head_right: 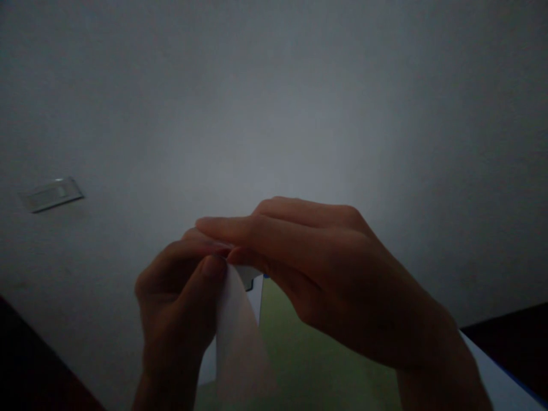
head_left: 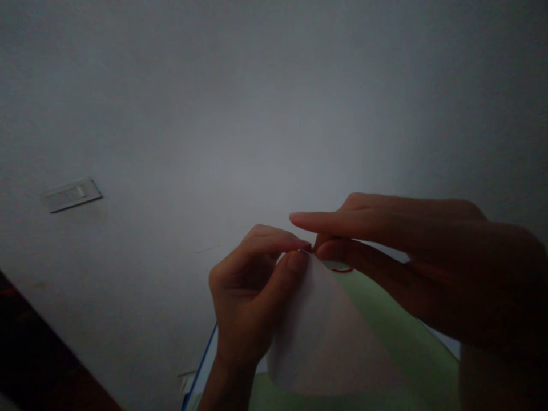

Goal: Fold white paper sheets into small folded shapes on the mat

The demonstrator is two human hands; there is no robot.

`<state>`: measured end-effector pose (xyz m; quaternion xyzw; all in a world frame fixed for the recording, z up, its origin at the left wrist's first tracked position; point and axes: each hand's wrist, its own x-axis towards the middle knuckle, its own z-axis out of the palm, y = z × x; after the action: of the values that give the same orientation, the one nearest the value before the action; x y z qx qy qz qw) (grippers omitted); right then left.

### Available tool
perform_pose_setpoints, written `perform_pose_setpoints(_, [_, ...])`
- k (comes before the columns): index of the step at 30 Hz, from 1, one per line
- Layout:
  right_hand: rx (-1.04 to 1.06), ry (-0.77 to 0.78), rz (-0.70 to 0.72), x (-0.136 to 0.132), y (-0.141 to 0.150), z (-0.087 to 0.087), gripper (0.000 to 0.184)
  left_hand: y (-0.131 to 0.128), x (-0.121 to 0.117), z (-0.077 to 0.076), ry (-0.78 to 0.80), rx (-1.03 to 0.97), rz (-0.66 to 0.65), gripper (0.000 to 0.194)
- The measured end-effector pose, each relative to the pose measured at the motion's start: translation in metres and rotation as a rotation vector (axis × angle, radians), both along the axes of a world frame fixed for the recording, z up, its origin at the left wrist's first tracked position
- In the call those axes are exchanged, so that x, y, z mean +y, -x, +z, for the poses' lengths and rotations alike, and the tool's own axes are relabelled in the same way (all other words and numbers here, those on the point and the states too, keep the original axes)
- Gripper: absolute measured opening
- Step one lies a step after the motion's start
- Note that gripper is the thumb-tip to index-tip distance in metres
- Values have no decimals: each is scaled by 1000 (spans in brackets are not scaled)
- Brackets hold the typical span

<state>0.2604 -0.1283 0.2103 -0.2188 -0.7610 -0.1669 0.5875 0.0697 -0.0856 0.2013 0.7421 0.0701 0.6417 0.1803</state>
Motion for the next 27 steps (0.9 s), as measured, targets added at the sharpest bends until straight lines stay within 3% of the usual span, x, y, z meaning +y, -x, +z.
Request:
perform_pose_setpoints(12, [-45,24,44,1,0,3,32,-1,2,5,-50,4,-36,5])
perform_pose_setpoints(21, [-16,7,3,0,1,2,31,1,3,0,10,-18,41,5])
perform_pose_setpoints(27, [-7,8,-7,1,2,1,30,3,4,-4,35,-8,14,9])
